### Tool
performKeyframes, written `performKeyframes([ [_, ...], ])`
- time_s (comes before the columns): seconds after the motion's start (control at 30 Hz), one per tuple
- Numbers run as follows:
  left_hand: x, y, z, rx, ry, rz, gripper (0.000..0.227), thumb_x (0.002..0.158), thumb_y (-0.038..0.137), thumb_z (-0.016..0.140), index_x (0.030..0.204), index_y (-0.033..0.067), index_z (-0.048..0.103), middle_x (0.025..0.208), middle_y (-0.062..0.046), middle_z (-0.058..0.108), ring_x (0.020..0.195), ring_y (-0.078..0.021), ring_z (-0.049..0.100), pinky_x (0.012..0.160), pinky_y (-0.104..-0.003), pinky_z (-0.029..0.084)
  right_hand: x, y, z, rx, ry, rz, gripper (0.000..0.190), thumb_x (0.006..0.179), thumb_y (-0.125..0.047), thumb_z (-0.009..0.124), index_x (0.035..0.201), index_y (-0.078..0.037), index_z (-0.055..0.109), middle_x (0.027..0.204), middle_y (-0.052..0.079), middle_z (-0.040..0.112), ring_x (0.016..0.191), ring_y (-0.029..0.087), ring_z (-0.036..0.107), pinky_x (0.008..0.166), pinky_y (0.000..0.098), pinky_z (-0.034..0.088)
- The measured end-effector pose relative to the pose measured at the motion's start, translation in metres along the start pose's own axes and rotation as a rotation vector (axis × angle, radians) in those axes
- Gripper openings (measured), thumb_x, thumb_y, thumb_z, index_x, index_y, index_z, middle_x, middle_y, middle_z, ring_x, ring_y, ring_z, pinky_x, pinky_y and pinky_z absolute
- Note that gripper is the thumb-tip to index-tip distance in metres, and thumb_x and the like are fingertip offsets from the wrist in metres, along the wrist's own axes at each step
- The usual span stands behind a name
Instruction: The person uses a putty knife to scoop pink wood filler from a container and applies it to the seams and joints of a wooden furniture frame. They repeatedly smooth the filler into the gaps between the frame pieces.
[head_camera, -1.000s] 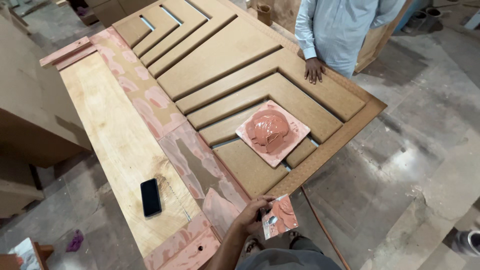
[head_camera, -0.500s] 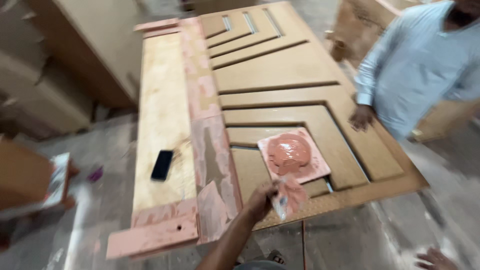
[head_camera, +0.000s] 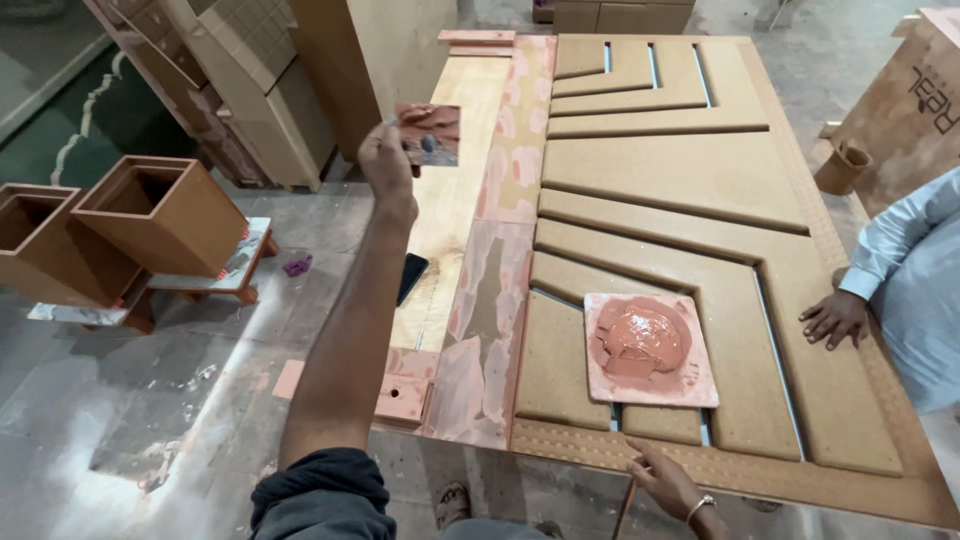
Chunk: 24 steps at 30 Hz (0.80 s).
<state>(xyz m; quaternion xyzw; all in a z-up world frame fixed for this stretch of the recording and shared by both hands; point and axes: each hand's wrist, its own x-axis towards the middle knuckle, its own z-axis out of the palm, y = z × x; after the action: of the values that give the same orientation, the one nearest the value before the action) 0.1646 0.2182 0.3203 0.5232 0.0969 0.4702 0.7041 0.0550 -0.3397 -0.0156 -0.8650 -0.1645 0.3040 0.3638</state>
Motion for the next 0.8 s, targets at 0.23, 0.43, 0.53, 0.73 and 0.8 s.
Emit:
performKeyframes([
  [0.23, 0.019, 0.011, 0.002, -0.131, 0.01, 0.042, 0.024, 0.099, 0.007, 0.049, 0.076, 0.007, 0.055, 0.072, 0.003, 0.051, 0.061, -0.0068, 0.046, 0.053, -0.029, 0.038, -0.004, 0.016, 0.008, 0.02, 0.001, 0.043, 0.059, 0.094, -0.028, 0.066, 0.148, -0.017, 0.049, 0.102, 0.007, 0.077, 0.089, 0.015, 0.074, 0.083, 0.0314, 0.06],
  [0.43, -0.05, 0.014, 0.007, 0.057, -0.382, -0.21, 0.022, 0.093, 0.01, 0.047, 0.076, 0.0083, 0.061, 0.071, -0.003, 0.064, 0.053, -0.0106, 0.051, 0.048, -0.029, 0.043, -0.022, 0.028, 0.0, 0.089, 0.066, 0.058, 0.056, 0.096, -0.028, 0.067, 0.148, -0.016, 0.053, 0.098, 0.014, 0.076, 0.086, 0.022, 0.068, 0.078, 0.0344, 0.059],
  [0.53, -0.131, -0.003, 0.004, 0.208, -0.775, -0.518, 0.027, 0.092, 0.018, 0.048, 0.09, 0.0055, 0.072, 0.069, -0.002, 0.057, 0.056, -0.011, 0.049, 0.049, -0.026, 0.04, -0.044, -0.022, -0.03, 0.008, 0.271, -0.108, 0.036, 0.097, -0.025, 0.065, 0.132, -0.013, 0.064, 0.102, 0.006, 0.078, 0.089, 0.015, 0.078, 0.08, 0.0307, 0.061],
  [0.73, -0.276, -0.026, 0.021, 0.104, -0.988, -0.993, 0.038, 0.089, 0.009, 0.056, 0.122, -0.0042, 0.069, 0.075, -0.002, 0.061, 0.057, -0.0094, 0.054, 0.052, -0.026, 0.047, -0.117, -0.182, -0.113, 0.013, 0.352, -0.406, 0.072, 0.09, -0.009, 0.065, 0.156, -0.018, 0.037, 0.108, 0.009, 0.076, 0.088, 0.02, 0.074, 0.081, 0.0343, 0.058],
  [0.8, -0.297, -0.031, 0.027, 0.034, -1.108, -1.057, 0.038, 0.09, 0.009, 0.055, 0.123, -0.0041, 0.068, 0.074, -0.002, 0.061, 0.052, -0.0079, 0.05, 0.047, -0.024, 0.042, -0.126, -0.212, -0.123, -0.11, 0.361, -0.501, 0.076, 0.086, -0.004, 0.068, 0.155, -0.018, 0.038, 0.112, 0.011, 0.074, 0.094, 0.025, 0.073, 0.083, 0.0372, 0.057],
])
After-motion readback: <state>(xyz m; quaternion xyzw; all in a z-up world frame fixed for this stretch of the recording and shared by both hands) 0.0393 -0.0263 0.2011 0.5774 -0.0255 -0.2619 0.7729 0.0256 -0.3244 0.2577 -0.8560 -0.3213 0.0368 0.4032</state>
